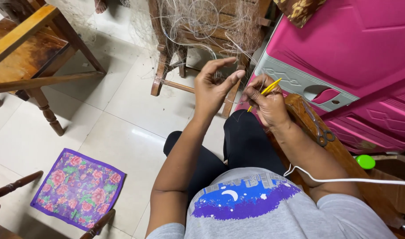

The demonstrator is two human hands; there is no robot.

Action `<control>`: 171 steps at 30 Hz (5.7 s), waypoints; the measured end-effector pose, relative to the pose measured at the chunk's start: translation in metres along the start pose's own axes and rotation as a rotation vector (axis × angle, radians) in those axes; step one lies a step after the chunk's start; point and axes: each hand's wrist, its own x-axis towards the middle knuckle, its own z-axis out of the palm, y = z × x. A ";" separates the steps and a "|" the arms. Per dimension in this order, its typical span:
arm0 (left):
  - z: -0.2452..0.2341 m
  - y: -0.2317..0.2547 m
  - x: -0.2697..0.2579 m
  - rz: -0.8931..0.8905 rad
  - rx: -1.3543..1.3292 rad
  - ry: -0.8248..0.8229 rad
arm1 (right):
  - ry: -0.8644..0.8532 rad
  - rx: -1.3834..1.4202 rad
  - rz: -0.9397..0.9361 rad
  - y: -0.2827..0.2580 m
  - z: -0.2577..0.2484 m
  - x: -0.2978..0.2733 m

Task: Repairing a fishing net using a shuttle and scissors

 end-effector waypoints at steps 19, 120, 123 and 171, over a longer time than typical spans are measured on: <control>-0.004 -0.035 -0.030 -0.304 -0.589 0.050 | 0.056 0.232 0.296 0.011 0.002 0.009; -0.003 -0.057 -0.043 -0.147 -0.488 0.015 | -0.328 -0.977 -0.437 -0.097 0.040 0.023; -0.002 -0.057 -0.042 -0.147 -0.509 0.019 | -0.311 -0.958 -0.452 -0.095 0.036 0.029; 0.002 -0.068 -0.038 -0.263 -0.678 0.288 | -0.262 -0.886 -0.709 -0.057 0.058 0.028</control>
